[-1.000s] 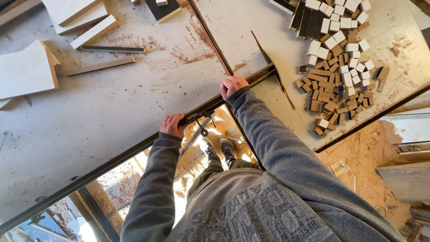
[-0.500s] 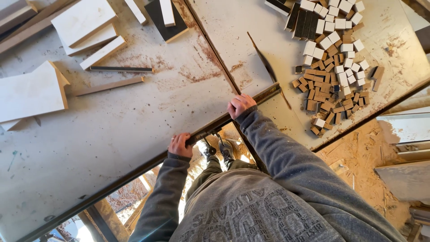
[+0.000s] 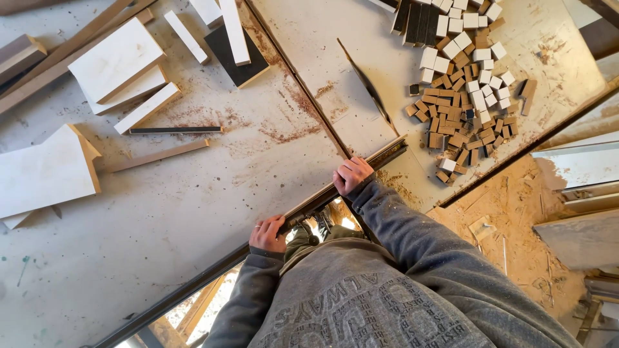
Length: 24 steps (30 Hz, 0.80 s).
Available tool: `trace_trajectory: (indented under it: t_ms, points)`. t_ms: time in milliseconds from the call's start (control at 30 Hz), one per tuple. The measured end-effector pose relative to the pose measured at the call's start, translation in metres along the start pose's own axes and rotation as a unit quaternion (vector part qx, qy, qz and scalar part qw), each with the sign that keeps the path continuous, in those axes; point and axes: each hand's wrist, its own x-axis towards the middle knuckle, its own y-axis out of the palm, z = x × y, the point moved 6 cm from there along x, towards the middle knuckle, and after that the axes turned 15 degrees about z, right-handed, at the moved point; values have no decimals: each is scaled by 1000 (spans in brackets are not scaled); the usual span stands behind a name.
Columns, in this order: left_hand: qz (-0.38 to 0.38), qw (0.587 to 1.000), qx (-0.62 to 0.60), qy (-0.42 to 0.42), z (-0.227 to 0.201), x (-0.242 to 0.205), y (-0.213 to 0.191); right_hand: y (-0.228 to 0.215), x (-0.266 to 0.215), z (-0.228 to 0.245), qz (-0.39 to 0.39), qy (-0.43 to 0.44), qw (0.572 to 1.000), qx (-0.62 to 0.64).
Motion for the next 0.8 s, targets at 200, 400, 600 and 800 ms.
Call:
trace_trajectory:
  t_ms: [200,400,600,800]
  points:
    - [80,994,8,77,-4,8,1,-2,0,2,-4,-2,1000,-5]
    - [96,991,15,89,8,6,15,-1,1,1,-4,-2,1000,-2]
    - [102,991,20,84,13,6,21,1,0,0,-23,-10,1000,-2]
    - [91,991,28,89,25,4,35,2,1,-1,-20,-8,1000,-2]
